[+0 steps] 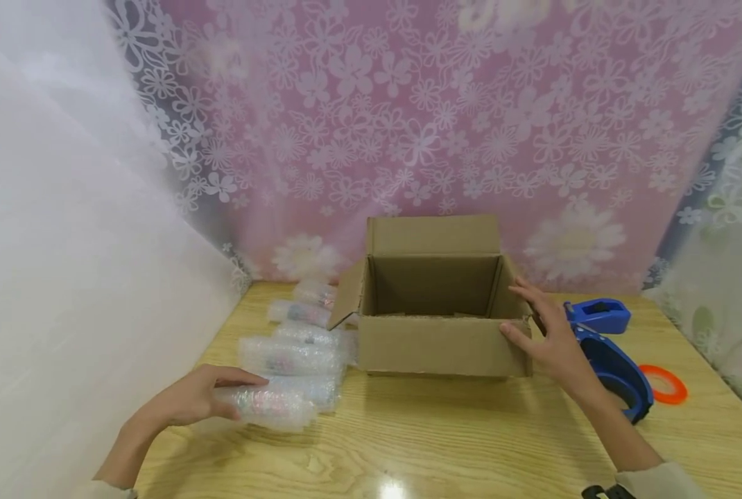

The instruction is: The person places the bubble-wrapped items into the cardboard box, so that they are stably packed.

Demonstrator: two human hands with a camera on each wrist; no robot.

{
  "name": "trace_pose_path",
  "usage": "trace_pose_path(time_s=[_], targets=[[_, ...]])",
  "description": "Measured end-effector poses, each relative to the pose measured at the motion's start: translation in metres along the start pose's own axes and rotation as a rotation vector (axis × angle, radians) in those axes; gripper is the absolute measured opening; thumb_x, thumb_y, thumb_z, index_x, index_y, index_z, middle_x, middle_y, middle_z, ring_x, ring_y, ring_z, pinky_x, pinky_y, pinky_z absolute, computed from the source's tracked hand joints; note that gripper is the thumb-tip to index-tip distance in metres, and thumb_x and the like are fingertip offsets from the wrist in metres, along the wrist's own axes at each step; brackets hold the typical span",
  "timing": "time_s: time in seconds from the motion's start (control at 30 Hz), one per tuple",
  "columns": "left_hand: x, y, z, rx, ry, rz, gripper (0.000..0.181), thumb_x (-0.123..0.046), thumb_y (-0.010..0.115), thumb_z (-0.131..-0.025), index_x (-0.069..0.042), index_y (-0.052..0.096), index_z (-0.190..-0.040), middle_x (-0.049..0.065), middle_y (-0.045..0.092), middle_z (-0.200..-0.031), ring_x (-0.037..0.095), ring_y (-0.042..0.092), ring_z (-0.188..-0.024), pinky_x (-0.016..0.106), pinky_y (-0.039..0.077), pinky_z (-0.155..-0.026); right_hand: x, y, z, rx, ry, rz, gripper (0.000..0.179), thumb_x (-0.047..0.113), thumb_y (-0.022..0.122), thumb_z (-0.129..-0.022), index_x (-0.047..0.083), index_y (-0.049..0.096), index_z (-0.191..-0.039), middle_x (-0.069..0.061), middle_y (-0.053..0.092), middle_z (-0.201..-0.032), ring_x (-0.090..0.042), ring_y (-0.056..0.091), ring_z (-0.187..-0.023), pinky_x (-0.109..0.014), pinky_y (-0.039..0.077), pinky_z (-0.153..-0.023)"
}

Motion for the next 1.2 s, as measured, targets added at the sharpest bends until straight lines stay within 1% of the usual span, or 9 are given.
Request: trace_pose_path(time_s=[0.1, 0.2, 0.23, 0.37, 0.53, 0.8, 0.9, 1.07, 1.2], targets=[[-0.01, -0.015, -0.001, -0.037, 0.008, -0.034, 0.052, -0.038, 0.078, -0.091, -0.032, 0.065, -0.142, -0.002, 0.065, -0.142, 0.031, 0.062, -0.13, 0.048, 0.055, -0.102, 0.0, 0.001, 0.003, -0.009, 0.0, -0.017, 0.068, 0.013, 0.072, -0.1, 0.016, 0.04, -0.16, -0.002, 0.021, -0.173, -0.039, 0.021, -0.156, -0.06, 0.025, -0.123], [-0.021, -0.033, -0.001, -0.087, 0.013, -0.068, 0.05, -0.036, 0.076, -0.093, -0.031, 0.065, -0.142, 0.0, 0.065, -0.142, 0.034, 0.061, -0.13, 0.037, 0.057, -0.098, 0.002, 0.001, 0.003, -0.015, -0.008, -0.028, 0.068, 0.012, 0.072, -0.099, 0.015, 0.041, -0.16, -0.004, 0.021, -0.173, -0.04, 0.019, -0.156, -0.066, 0.024, -0.121], [-0.024, -0.039, 0.0, -0.107, 0.016, -0.078, 0.05, -0.036, 0.076, -0.094, -0.03, 0.065, -0.143, 0.001, 0.065, -0.142, 0.035, 0.061, -0.13, 0.033, 0.057, -0.096, 0.003, 0.002, 0.001, -0.015, -0.009, -0.035, 0.068, 0.012, 0.072, -0.099, 0.014, 0.041, -0.16, -0.004, 0.021, -0.173, -0.04, 0.018, -0.156, -0.075, 0.023, -0.115], [-0.036, -0.06, 0.002, -0.188, 0.004, -0.116, 0.049, -0.036, 0.074, -0.095, -0.03, 0.065, -0.143, 0.0, 0.065, -0.142, 0.037, 0.058, -0.133, 0.031, 0.058, -0.093, 0.004, 0.003, 0.0, -0.017, -0.023, -0.044, 0.069, 0.01, 0.073, -0.098, 0.014, 0.041, -0.16, -0.007, 0.021, -0.173, -0.042, 0.017, -0.156, -0.078, 0.022, -0.113], [-0.05, -0.078, -0.005, -0.278, 0.01, -0.172, 0.048, -0.033, 0.075, -0.096, -0.032, 0.064, -0.143, -0.002, 0.065, -0.142, 0.032, 0.058, -0.134, 0.028, 0.055, -0.096, 0.002, 0.002, 0.003, -0.012, -0.016, -0.039, 0.071, 0.01, 0.071, -0.099, 0.017, 0.037, -0.162, -0.002, 0.019, -0.173, -0.044, 0.015, -0.155, -0.081, 0.021, -0.11], [-0.077, -0.086, -0.028, -0.478, 0.194, -0.279, 0.057, -0.016, 0.081, -0.091, -0.024, 0.064, -0.145, 0.001, 0.066, -0.142, 0.032, 0.06, -0.132, 0.013, 0.043, -0.104, -0.001, 0.005, 0.003, 0.015, -0.01, -0.052, 0.075, 0.011, 0.067, -0.102, 0.018, 0.027, -0.166, -0.004, 0.013, -0.174, -0.048, 0.012, -0.155, -0.082, 0.019, -0.109], [-0.086, -0.086, -0.042, -0.501, 0.225, -0.254, 0.059, -0.012, 0.081, -0.09, -0.024, 0.064, -0.145, 0.0, 0.066, -0.142, 0.029, 0.06, -0.133, 0.02, 0.045, -0.108, -0.001, 0.006, 0.002, 0.016, -0.014, -0.054, 0.074, 0.012, 0.067, -0.103, 0.017, 0.028, -0.165, -0.005, 0.013, -0.174, -0.047, 0.011, -0.156, -0.082, 0.019, -0.109], [-0.104, -0.088, -0.073, -0.461, 0.209, -0.202, 0.056, -0.018, 0.08, -0.092, -0.027, 0.064, -0.145, -0.001, 0.064, -0.144, 0.028, 0.055, -0.138, 0.05, 0.046, -0.112, -0.003, 0.006, 0.003, 0.012, -0.014, -0.065, 0.074, 0.011, 0.066, -0.103, 0.016, 0.028, -0.165, -0.009, 0.013, -0.174, -0.047, 0.009, -0.156, -0.083, 0.017, -0.109], [-0.126, -0.088, -0.101, -0.429, 0.259, -0.194, 0.055, -0.018, 0.08, -0.092, -0.024, 0.065, -0.144, 0.001, 0.063, -0.145, 0.029, 0.055, -0.139, 0.055, 0.045, -0.113, -0.004, 0.005, 0.003, 0.004, -0.015, -0.06, 0.073, 0.011, 0.066, -0.103, 0.016, 0.028, -0.165, -0.005, 0.013, -0.174, -0.046, 0.01, -0.156, -0.083, 0.018, -0.109]])
Point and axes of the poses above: each hand's wrist, its own z-axis away from the middle knuckle, its own y-axis out of the palm, x = y × z, the point moved 4 cm from there along -z, towards the middle knuckle
